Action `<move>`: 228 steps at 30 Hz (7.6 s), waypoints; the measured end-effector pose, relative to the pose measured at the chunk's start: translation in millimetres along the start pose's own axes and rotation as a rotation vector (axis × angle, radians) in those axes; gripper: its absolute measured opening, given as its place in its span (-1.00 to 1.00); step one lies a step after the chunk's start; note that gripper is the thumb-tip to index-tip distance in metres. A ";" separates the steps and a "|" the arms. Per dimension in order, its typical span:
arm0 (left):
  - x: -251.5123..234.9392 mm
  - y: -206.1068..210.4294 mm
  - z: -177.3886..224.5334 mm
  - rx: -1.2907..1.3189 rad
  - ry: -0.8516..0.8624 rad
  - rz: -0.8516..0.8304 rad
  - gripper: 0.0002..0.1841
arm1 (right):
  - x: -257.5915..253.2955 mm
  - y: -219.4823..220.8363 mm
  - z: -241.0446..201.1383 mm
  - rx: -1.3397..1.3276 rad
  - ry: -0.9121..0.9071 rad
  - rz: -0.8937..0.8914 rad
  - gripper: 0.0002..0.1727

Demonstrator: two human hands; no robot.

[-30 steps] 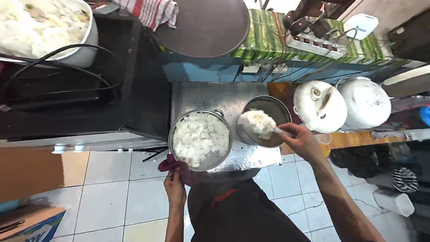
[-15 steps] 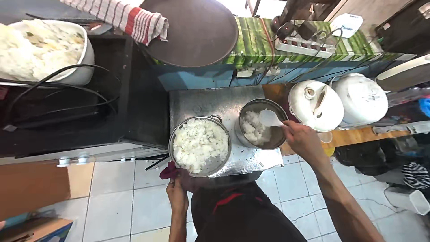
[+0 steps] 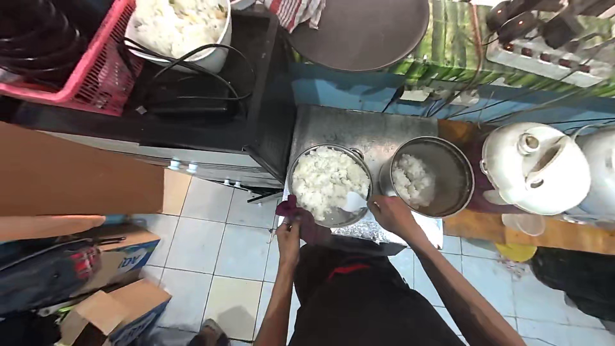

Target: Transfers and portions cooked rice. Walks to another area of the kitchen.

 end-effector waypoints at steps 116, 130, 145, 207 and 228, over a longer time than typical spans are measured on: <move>8.3 0.6 -69.4 0.259 -0.305 0.075 -0.71 | 60.9 -100.2 156.7 0.240 0.456 -0.011 -0.72; 4.2 0.9 -64.7 0.219 -0.302 -0.001 -0.73 | 81.2 -109.8 150.6 0.266 0.366 0.063 -0.72; -9.2 3.2 -14.4 -0.134 -0.032 -0.117 -0.85 | -12.3 -56.3 -86.7 0.215 -0.130 -0.024 -0.53; 0.8 17.5 -3.1 -0.095 -0.042 -0.088 -0.83 | -77.2 10.9 -54.5 -0.349 -0.142 -0.015 -0.61; -0.6 9.5 -9.2 -0.090 -0.060 -0.068 -0.85 | -19.7 -1.2 -13.6 -0.987 -0.350 -0.061 -0.72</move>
Point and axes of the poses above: each hand's wrist, its own x-axis away from the middle knuckle, its own y-axis out of the palm, z = x × y, the point moved 10 cm from there along -x, towards the middle knuckle, and after that the axes turned 11 degrees about -z, right-handed, at the moved point
